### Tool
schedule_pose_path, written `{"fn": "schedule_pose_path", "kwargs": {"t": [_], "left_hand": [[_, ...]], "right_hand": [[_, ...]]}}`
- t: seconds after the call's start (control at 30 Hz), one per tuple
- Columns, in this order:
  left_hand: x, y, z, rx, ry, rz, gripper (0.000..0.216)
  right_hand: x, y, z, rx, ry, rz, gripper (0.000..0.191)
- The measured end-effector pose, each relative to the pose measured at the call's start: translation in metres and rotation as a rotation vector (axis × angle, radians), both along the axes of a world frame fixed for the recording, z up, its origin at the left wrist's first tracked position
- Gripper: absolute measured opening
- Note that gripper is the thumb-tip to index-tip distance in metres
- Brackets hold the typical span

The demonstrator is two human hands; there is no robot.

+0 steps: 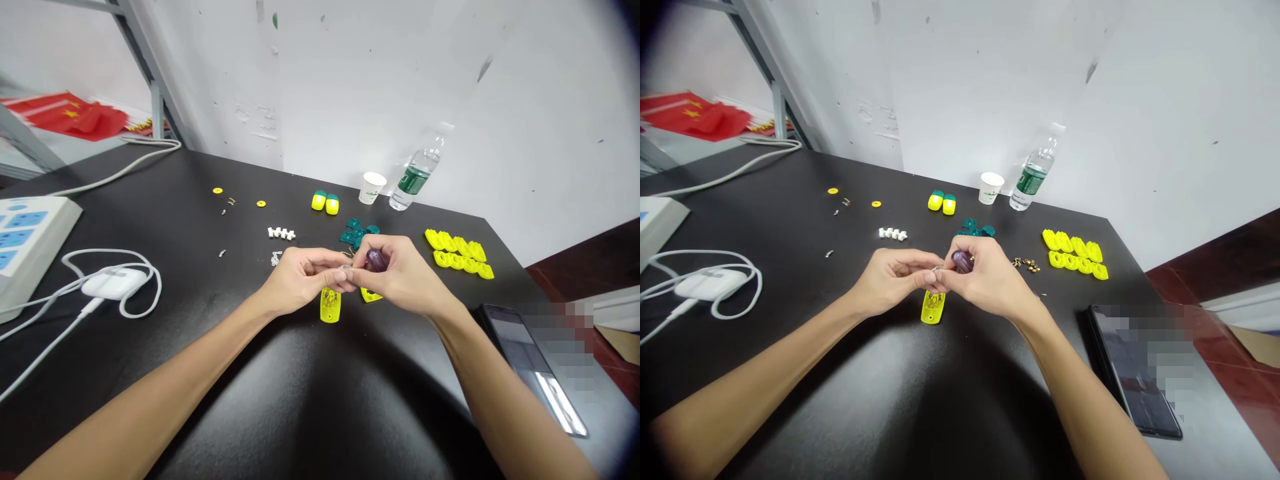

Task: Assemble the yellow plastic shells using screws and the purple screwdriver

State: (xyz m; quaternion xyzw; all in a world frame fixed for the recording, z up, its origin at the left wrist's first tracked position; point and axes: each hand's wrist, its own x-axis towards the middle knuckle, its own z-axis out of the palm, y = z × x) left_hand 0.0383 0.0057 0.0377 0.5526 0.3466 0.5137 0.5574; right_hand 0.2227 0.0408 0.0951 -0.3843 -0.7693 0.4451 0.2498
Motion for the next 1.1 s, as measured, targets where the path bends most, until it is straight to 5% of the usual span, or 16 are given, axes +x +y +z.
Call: {"fn": "schedule_pose_path", "kwargs": {"t": [0.3, 1.1], "left_hand": [[-0.004, 0.007, -0.005, -0.040, -0.089, -0.013, 0.033], [0.001, 0.002, -0.005, 0.282, 0.006, 0.225, 0.022]], "right_hand": [[0.008, 0.003, 0.004, 0.056, -0.051, 0.014, 0.012], [-0.008, -0.009, -0.001, 0.189, -0.040, -0.092, 0.015]]}}
